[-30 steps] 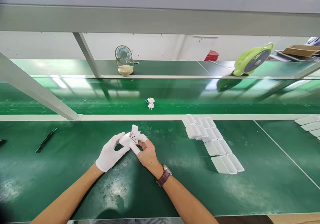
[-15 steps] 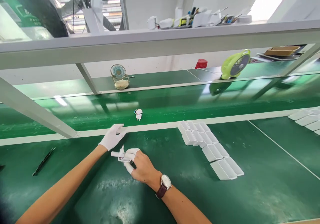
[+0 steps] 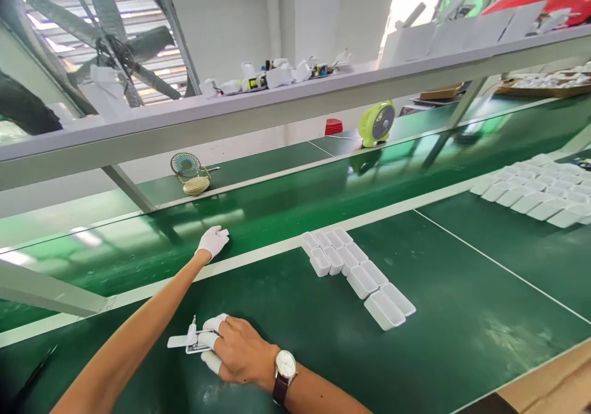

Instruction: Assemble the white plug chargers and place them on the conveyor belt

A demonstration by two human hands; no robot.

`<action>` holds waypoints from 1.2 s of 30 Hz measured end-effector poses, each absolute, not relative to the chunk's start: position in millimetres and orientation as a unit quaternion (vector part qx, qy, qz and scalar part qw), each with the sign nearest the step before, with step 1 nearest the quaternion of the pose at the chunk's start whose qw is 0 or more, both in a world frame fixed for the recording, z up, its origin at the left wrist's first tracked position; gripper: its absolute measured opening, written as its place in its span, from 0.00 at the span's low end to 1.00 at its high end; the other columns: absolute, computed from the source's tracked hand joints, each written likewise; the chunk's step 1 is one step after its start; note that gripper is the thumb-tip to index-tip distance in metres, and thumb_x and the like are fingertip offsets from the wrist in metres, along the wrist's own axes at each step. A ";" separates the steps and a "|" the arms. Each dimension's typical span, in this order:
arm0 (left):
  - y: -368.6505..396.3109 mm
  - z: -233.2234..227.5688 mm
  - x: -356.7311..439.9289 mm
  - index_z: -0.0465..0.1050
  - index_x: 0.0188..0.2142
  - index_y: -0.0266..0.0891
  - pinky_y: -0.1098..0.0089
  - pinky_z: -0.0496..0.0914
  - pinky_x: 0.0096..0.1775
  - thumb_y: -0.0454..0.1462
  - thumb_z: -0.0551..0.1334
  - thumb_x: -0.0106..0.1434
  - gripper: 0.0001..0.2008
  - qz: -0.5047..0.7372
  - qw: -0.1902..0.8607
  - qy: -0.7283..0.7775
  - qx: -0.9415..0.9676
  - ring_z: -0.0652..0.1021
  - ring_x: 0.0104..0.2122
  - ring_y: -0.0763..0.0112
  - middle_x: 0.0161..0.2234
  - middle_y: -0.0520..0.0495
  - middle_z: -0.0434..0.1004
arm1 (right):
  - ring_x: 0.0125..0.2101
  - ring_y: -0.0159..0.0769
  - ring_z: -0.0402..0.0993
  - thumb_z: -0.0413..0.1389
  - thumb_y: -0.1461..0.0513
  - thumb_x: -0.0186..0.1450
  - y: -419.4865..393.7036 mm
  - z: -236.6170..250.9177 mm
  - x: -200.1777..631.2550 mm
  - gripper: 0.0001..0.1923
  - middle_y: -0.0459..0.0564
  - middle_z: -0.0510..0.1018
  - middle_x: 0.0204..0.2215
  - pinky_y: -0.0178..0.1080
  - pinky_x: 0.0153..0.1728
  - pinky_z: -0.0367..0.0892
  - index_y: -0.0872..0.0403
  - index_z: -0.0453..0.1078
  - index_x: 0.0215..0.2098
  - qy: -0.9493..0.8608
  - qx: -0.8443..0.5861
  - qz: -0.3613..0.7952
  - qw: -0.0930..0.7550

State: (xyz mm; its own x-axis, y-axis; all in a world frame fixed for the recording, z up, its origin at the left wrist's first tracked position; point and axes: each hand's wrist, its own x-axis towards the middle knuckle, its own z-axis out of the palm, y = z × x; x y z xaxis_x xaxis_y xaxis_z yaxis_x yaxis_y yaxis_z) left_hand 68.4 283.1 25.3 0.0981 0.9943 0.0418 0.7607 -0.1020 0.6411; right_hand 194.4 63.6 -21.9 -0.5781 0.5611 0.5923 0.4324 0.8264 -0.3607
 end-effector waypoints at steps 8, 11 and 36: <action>192.4 17.1 114.2 0.80 0.45 0.47 0.69 0.77 0.39 0.32 0.69 0.46 0.24 0.127 0.389 0.397 0.821 0.82 0.36 0.66 0.40 0.52 0.83 | 0.40 0.39 0.74 0.53 0.61 0.70 62.9 -19.4 195.5 0.13 0.54 0.77 0.47 0.39 0.42 0.72 0.50 0.69 0.52 -0.886 -0.284 0.070 0.359; 177.0 21.6 112.7 0.80 0.46 0.49 0.68 0.77 0.41 0.33 0.73 0.43 0.28 0.095 0.428 0.321 0.839 0.82 0.39 0.64 0.47 0.50 0.82 | 0.40 0.38 0.75 0.53 0.62 0.70 62.2 -18.9 195.4 0.13 0.54 0.77 0.48 0.38 0.41 0.72 0.49 0.69 0.53 -0.890 -0.276 0.074 0.356; 48.9 23.0 16.9 0.64 0.61 0.45 0.58 0.73 0.51 0.36 0.68 0.54 0.34 0.428 0.279 0.505 0.695 0.76 0.53 0.56 0.59 0.41 0.70 | 0.39 0.43 0.80 0.65 0.52 0.61 59.0 8.4 172.4 0.17 0.50 0.82 0.38 0.45 0.39 0.75 0.51 0.73 0.44 -0.253 -0.237 0.789 0.507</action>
State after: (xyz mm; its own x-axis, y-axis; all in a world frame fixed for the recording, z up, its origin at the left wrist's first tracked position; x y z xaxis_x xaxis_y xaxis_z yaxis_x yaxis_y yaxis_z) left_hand 16.9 48.9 23.0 0.1226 0.9414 0.3141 0.4638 -0.3341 0.8205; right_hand 172.4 59.0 8.4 -0.3735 0.9202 -0.1171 -0.6810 -0.3577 -0.6390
